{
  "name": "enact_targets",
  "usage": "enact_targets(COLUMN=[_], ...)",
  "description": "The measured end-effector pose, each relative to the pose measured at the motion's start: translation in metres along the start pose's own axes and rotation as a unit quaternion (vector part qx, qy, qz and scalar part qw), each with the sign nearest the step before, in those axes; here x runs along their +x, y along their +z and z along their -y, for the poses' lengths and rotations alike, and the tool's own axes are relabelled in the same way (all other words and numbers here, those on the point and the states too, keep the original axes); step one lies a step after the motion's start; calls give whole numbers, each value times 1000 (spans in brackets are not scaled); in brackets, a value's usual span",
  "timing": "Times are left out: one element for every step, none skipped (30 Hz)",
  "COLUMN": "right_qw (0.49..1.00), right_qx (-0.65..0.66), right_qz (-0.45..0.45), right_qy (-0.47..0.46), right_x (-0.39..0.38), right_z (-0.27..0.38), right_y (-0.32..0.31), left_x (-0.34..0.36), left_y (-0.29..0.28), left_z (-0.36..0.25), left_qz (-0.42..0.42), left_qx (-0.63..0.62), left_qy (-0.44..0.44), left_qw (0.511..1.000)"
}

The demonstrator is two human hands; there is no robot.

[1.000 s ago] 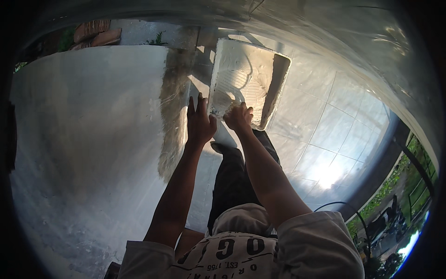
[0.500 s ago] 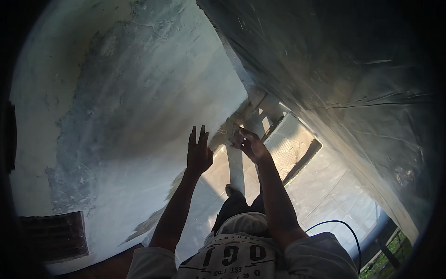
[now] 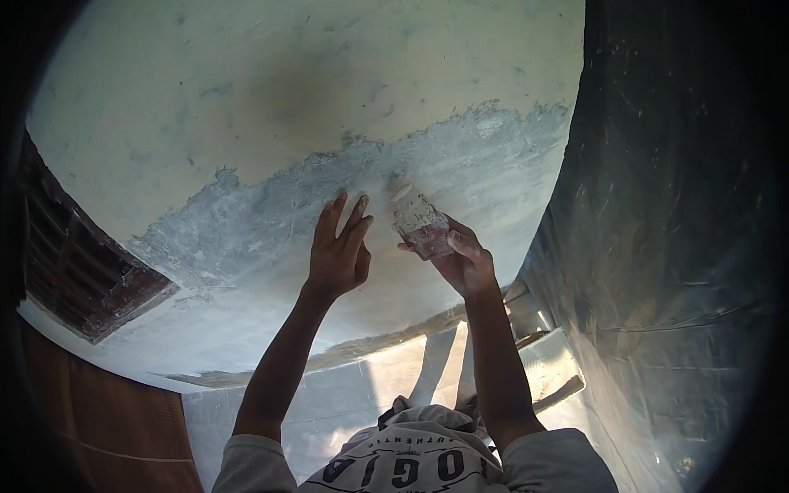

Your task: The person applies plaster compound to a wall near a window frame with a putty applicator, smoothing the compound to fill and repair the wall surface.

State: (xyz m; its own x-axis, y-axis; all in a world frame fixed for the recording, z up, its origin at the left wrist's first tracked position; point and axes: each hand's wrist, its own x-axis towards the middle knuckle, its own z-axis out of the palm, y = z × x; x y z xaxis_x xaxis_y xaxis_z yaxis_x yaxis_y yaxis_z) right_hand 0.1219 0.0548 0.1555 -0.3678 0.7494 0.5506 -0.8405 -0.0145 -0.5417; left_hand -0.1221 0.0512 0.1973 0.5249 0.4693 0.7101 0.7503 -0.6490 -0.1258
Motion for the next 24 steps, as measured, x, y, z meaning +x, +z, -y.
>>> enact_targets(right_qw=[999,998,993,985,983,963,933,932,868,784,779,715,645,601,598,566,534,521,519,504,487,477,474,469], right_qx=[-45,-53,-107,-161,-168,-255,-340,-345,-472,-589,-597,-659,-714,-743,-747,-765,-781,-786,-789,-795,-799,-806,-808,-811], right_qz=[8,16,8,-1,5,-25,-56,-51,-64,-75,-74,-82,-88,-79,-76,-87,-97,-102,-99,-103,-107,-111,-109,-115], right_qy=[-17,-12,-40,-69,-67,-84,-101,-101,-142,-179,-179,-219,-256,-284,-281,-295,-310,-316,-313,-323,-335,-333,-333,-331], right_x=[7,12,20,26,32,39,45,49,50,54,59,63,66,70,74,77,80,85,88,90,93,94,94,92], right_z=[2,3,2,1,2,2,1,-3,-5,-6,-9,-15,-19,-21,-26,-31,-35,-39,-43,-47,-50,-54,-57,-61], right_y=[7,14,25,35,45,56,64,71,75,77,78,77,76,76,78,79,80,77,76,75,73,69,64,62], left_x=[0,1,0,-1,-2,-1,-3,-6,-5,-5,-4,-5,-6,-7,-8,-8,-8,-8,-9,-11,-11,-10,-10,-11], left_y=[-11,-19,-26,-32,-34,-35,-33,-31,-27,-25,-22,-22,-22,-20,-20,-20,-20,-20,-19,-18,-18,-17,-18,-21], left_z=[10,18,30,41,48,53,58,60,60,58,61,62,62,63,65,67,68,70,71,71,71,71,71,71], left_qz=[-6,-14,-23,-31,-38,-43,-50,-59,-70,-72,-80,-79,-78,-81,-80,-79,-81,-82,-83,-84,-94,-103,-106,-114], left_qx=[31,69,71,106,140,178,179,207,231,249,243,238,232,225,224,222,218,215,213,209,197,184,182,161], left_qy=[11,8,5,20,35,46,44,56,69,66,63,67,71,67,75,82,79,80,82,79,85,92,90,92], left_qw=[999,998,997,994,989,982,982,975,968,964,965,966,967,969,969,968,969,970,970,971,972,973,973,976])
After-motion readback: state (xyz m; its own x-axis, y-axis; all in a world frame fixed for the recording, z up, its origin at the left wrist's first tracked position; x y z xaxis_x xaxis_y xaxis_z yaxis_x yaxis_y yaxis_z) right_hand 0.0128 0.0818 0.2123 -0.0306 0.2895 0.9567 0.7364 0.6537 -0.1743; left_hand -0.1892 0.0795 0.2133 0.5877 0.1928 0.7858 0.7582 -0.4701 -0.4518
